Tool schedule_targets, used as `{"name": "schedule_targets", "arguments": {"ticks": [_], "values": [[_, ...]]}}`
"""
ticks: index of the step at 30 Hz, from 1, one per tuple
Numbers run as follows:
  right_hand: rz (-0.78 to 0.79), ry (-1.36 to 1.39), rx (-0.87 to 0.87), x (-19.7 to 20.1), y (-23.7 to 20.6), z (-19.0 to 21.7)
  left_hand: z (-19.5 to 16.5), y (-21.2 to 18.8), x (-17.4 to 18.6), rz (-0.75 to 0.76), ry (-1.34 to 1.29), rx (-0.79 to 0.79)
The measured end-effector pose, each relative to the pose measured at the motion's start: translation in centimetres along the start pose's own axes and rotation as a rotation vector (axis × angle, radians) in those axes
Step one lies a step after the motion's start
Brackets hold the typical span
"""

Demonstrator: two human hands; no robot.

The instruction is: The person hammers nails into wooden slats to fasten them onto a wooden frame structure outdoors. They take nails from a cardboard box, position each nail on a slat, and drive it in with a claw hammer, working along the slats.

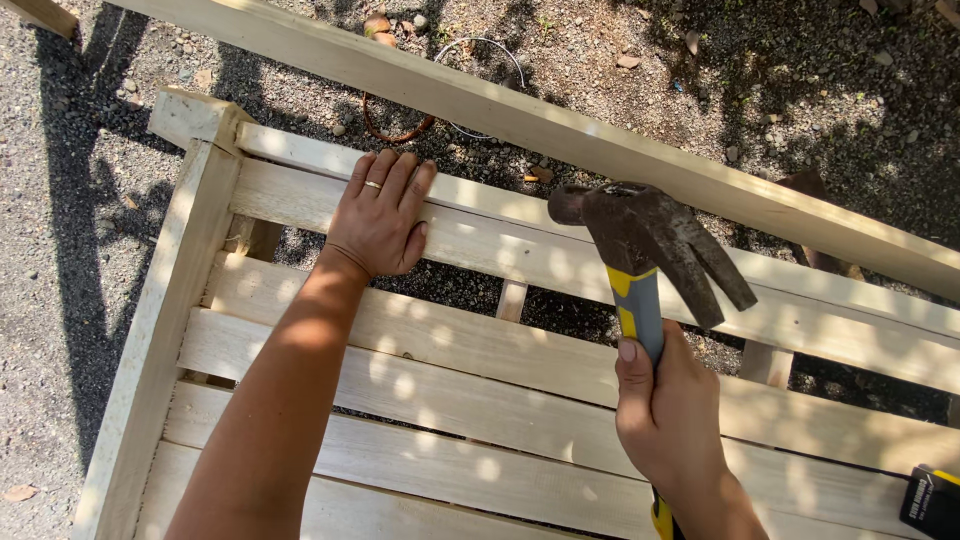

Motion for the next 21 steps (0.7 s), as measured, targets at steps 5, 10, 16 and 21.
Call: {"name": "schedule_targets", "arguments": {"ticks": [5, 10, 16, 21], "values": [[0.173, -0.224, -0.085, -3.2, 3.2, -0.3, -0.4, -0.1, -0.1, 0.011, -0.009, -0.007], [0.121, -0.107, -0.094, 0.2, 1.9, 0.1, -0.1, 0.1, -0.3, 0.018, 0.022, 0.006], [0.181, -0.233, -0.082, -3.1, 3.3, 0.5, -0.4, 0.2, 0.0, 0.036, -0.003, -0.012], [0.197, -0.214, -0.085, -2.5, 3.6, -1.1, 0.0, 0.4, -0.4, 0.022, 0.017, 0.001]]}}
Point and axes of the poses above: each hand's wrist, its own y-axis towards the middle knuckle, its own x-axis out of the back of the hand, z = x × y, the point moved 3 cm from there along y, towards the middle knuckle, and after that the axes turned 9 degrees about y, right-handed, at the moved point
